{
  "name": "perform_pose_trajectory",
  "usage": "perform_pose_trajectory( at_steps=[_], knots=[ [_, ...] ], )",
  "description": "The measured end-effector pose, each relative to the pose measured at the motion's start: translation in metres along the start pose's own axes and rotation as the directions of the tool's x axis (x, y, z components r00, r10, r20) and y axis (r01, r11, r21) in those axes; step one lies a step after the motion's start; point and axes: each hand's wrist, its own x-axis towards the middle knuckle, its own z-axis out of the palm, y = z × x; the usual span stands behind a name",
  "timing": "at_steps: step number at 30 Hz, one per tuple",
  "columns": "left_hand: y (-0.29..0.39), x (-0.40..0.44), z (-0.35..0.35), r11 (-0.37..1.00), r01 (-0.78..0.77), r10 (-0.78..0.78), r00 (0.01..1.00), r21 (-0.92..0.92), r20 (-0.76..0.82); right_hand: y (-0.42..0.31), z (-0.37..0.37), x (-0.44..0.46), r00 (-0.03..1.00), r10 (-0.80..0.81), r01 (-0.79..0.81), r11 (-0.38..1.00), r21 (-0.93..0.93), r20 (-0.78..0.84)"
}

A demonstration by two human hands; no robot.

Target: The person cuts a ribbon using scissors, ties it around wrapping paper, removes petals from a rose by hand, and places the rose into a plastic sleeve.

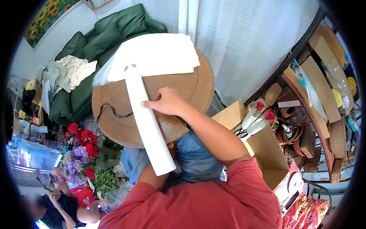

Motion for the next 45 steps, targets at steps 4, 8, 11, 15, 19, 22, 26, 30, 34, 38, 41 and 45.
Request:
perform_pose_trajectory(
  at_steps=[4,8,11,15,19,22,26,30,34,38,41,45],
  knots=[
    [0.001,0.000,-0.001,1.000,0.001,-0.001,1.000,0.004,0.004,-0.002,0.000,-0.002,1.000,0.005,-0.005,1.000,-0.009,-0.007],
    [0.001,0.002,-0.001,1.000,0.002,-0.002,1.000,0.012,0.008,-0.001,0.000,-0.001,1.000,0.008,-0.008,1.000,-0.001,-0.011],
    [0.001,0.003,-0.002,1.000,0.006,-0.006,1.000,0.015,0.019,-0.002,-0.002,-0.003,0.999,0.030,-0.030,1.000,-0.003,-0.016],
    [0.001,0.003,-0.002,1.000,0.009,-0.009,1.000,0.015,0.023,0.002,0.000,-0.002,1.000,0.029,-0.029,1.000,0.009,-0.009],
    [0.003,0.005,-0.004,0.999,0.004,-0.006,0.999,0.037,0.038,0.001,-0.003,-0.002,0.999,0.037,-0.037,0.999,0.007,0.002],
    [0.001,0.008,-0.013,0.996,0.006,-0.012,0.998,0.085,0.069,0.003,-0.008,-0.002,0.999,0.016,-0.018,0.999,0.052,0.037],
    [0.017,0.008,-0.053,0.843,-0.097,-0.046,0.967,0.529,0.250,0.014,-0.014,0.003,0.995,-0.065,0.058,0.993,0.103,0.071],
    [0.178,-0.077,-0.048,0.732,-0.102,-0.200,0.913,0.674,0.356,0.015,-0.028,0.003,0.991,-0.107,0.106,0.994,0.024,0.083],
    [0.246,-0.060,-0.007,0.073,-0.593,0.468,0.731,0.802,0.497,0.015,-0.039,0.005,0.982,-0.138,0.147,0.987,-0.066,0.129],
    [0.250,0.011,0.042,-0.452,-0.632,0.552,0.356,0.630,0.754,0.014,-0.048,0.001,0.989,-0.089,0.105,0.985,-0.135,0.121],
    [0.244,0.046,0.041,-0.456,-0.658,0.479,0.385,0.599,0.789,0.020,-0.048,-0.003,0.992,-0.082,0.094,0.988,-0.120,0.098],
    [0.250,0.040,0.040,-0.540,-0.649,0.342,0.412,0.535,0.845,0.019,-0.057,-0.010,0.996,-0.046,0.054,0.991,-0.123,0.072]
  ],
)
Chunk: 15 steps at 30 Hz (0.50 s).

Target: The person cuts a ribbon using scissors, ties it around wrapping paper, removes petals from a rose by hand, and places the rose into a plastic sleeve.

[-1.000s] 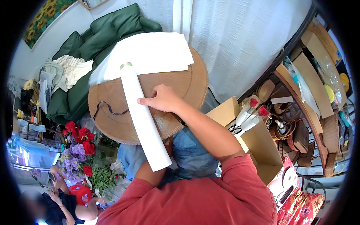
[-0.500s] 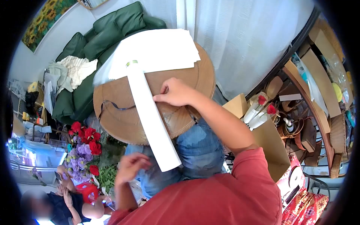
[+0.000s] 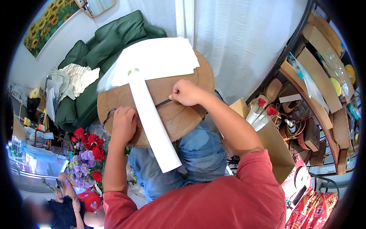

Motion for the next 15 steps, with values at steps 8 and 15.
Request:
perform_pose_trajectory(
  at_steps=[8,15],
  knots=[
    [0.001,0.000,-0.035,0.962,0.229,-0.213,0.970,-0.148,0.120,-0.015,-0.019,0.007,0.998,-0.050,0.049,0.999,-0.024,-0.040],
    [0.021,0.011,0.007,0.220,0.676,-0.526,0.690,-0.704,0.497,-0.035,0.063,-0.014,0.962,-0.175,0.189,0.981,0.049,-0.211]
  ],
)
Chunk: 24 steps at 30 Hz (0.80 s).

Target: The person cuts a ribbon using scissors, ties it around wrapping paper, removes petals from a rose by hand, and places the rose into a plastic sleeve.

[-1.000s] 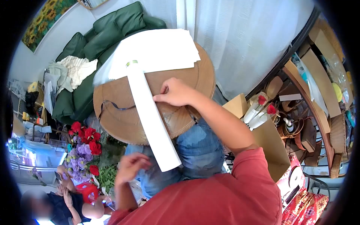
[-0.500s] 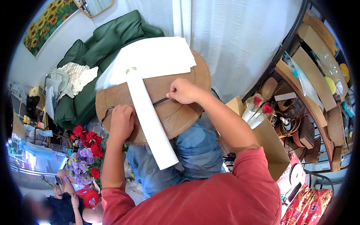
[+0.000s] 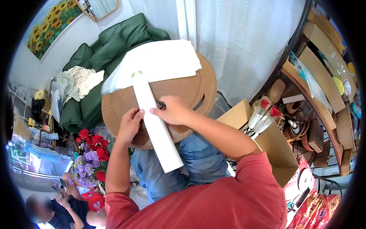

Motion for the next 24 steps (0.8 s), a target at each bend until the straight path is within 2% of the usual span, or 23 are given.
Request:
perform_pose_trajectory(
  at_steps=[1,2,3,5,6,8,10,12,13,16,18,21,24],
  knots=[
    [-0.004,0.003,0.006,0.997,-0.083,0.083,0.995,0.004,-0.054,-0.001,0.005,-0.005,1.000,0.004,-0.004,1.000,-0.001,0.000],
    [-0.007,0.005,0.012,0.986,-0.165,0.165,0.980,0.011,-0.110,-0.002,0.009,-0.008,0.996,0.046,-0.038,0.993,0.109,-0.077],
    [-0.002,0.004,0.016,0.987,-0.162,0.162,0.980,0.008,-0.113,-0.003,0.011,-0.010,0.985,0.094,-0.060,0.973,0.221,-0.147],
    [0.011,-0.001,0.022,0.987,-0.063,0.084,0.987,0.148,-0.140,0.001,0.010,-0.014,0.983,0.123,-0.091,0.971,0.220,-0.133],
    [0.008,0.000,0.024,0.987,-0.064,0.085,0.986,0.147,-0.143,0.000,0.008,-0.015,0.980,0.152,-0.122,0.968,0.219,-0.128],
    [0.001,0.002,0.026,0.936,-0.214,0.259,0.957,0.281,-0.132,-0.007,0.010,-0.024,0.974,0.179,-0.134,0.949,0.285,-0.137],
    [0.006,-0.002,0.026,0.932,-0.215,0.259,0.959,0.291,-0.119,-0.011,0.014,-0.033,0.965,0.226,-0.160,0.906,0.393,-0.129],
    [0.002,-0.007,0.021,0.961,-0.191,0.211,0.974,0.202,-0.081,-0.013,0.019,-0.040,0.967,0.228,-0.163,0.899,0.407,-0.115],
    [-0.005,-0.007,0.017,0.952,-0.244,0.265,0.960,0.185,-0.096,-0.013,0.023,-0.043,0.970,0.220,-0.160,0.897,0.411,-0.104],
    [-0.010,-0.013,0.011,0.957,-0.232,0.248,0.965,0.174,-0.080,-0.017,0.030,-0.049,0.971,0.228,-0.179,0.891,0.416,-0.069],
    [-0.006,-0.020,0.009,0.963,-0.182,0.203,0.975,0.198,-0.089,-0.017,0.033,-0.049,0.965,0.257,-0.223,0.907,0.357,-0.051],
    [-0.008,-0.024,0.009,0.953,-0.185,0.215,0.971,0.239,-0.108,-0.017,0.031,-0.047,0.973,0.206,-0.154,0.916,0.369,-0.105],
    [-0.019,-0.017,0.011,0.942,-0.246,0.276,0.955,0.226,-0.109,-0.022,0.027,-0.046,0.971,0.216,-0.175,0.936,0.304,-0.106]
  ],
)
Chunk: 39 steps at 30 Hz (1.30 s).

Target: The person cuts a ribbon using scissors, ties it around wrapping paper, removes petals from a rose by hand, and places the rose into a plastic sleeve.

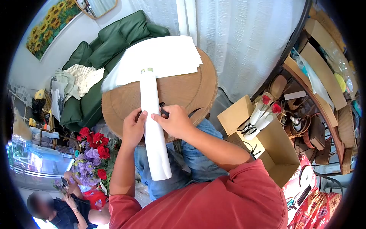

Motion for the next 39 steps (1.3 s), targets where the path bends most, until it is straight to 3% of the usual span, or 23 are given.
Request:
perform_pose_trajectory(
  at_steps=[2,6,9,11,14,16,18,20,22,26,28,29,31,32,34,35,37,38,39],
  knots=[
    [0.000,0.001,0.006,0.994,0.009,-0.011,1.000,-0.110,-0.017,0.007,0.003,0.002,1.000,-0.008,0.008,1.000,0.006,-0.022],
    [0.001,0.000,0.006,0.987,0.029,-0.031,0.999,-0.161,-0.012,0.000,-0.004,0.004,0.998,-0.046,0.045,0.999,-0.021,-0.034],
    [0.014,-0.004,-0.020,0.999,0.005,-0.005,1.000,-0.038,0.001,0.001,-0.026,0.009,0.998,-0.063,0.061,0.992,-0.113,-0.018],
    [0.043,-0.013,-0.051,0.939,-0.059,0.046,0.998,0.339,0.046,-0.003,-0.051,0.010,0.998,-0.048,0.045,0.994,-0.096,-0.029],
    [0.066,-0.017,-0.083,0.908,-0.165,0.174,0.985,0.384,0.011,-0.024,-0.086,0.009,1.000,-0.013,0.011,0.993,-0.115,-0.015],
    [0.087,-0.013,-0.100,0.834,-0.264,0.258,0.963,0.484,0.081,-0.030,-0.103,0.012,1.000,0.003,-0.002,0.988,-0.154,0.007],
    [0.097,-0.006,-0.112,0.752,-0.350,0.326,0.934,0.558,0.147,-0.029,-0.118,0.018,0.980,-0.134,0.178,0.924,-0.339,0.150],
    [0.101,0.002,-0.122,0.504,-0.522,0.474,0.833,0.688,0.285,-0.023,-0.127,0.023,0.968,-0.188,0.239,0.890,-0.388,0.166],
    [0.101,0.004,-0.124,0.507,-0.539,0.493,0.821,0.673,0.286,-0.022,-0.132,0.024,0.938,-0.287,0.346,0.811,-0.472,0.193],
    [0.089,0.007,-0.131,0.582,-0.452,0.474,0.864,0.676,0.170,-0.025,-0.140,0.029,0.969,-0.190,0.246,0.825,-0.509,0.160],
    [0.087,0.007,-0.135,0.610,-0.430,0.460,0.876,0.666,0.144,-0.032,-0.147,0.033,0.991,0.005,0.048,0.918,-0.393,0.132],
    [0.089,0.006,-0.138,0.637,-0.399,0.439,0.891,0.660,0.115,-0.036,-0.149,0.035,0.992,0.007,0.044,0.918,-0.393,0.129],
    [0.095,0.005,-0.142,0.664,-0.368,0.415,0.906,0.651,0.089,-0.047,-0.152,0.039,0.993,0.048,-0.036,0.994,-0.107,0.109],
    [0.101,0.005,-0.144,0.651,-0.359,0.430,0.900,0.669,0.064,-0.051,-0.154,0.041,0.993,0.050,-0.038,0.994,-0.106,0.106],
    [0.118,0.007,-0.149,0.633,-0.355,0.453,0.891,0.688,0.043,-0.063,-0.156,0.047,0.975,-0.215,0.198,0.958,0.206,0.061],
    [0.129,0.007,-0.151,0.619,-0.364,0.464,0.884,0.696,0.050,-0.073,-0.159,0.048,0.974,-0.218,0.203,0.957,0.206,0.056],
    [0.148,0.009,-0.155,0.578,-0.406,0.501,0.861,0.708,0.085,-0.097,-0.164,0.047,0.961,-0.259,0.194,0.880,0.433,0.097],
    [0.158,0.009,-0.156,0.577,-0.408,0.504,0.860,0.708,0.085,-0.100,-0.167,0.050,0.960,-0.262,0.197,0.880,0.432,0.095],
    [0.168,0.010,-0.156,0.570,-0.438,0.520,0.847,0.695,0.108,-0.103,-0.170,0.055,0.924,-0.333,0.186,0.822,0.538,0.189]
  ],
)
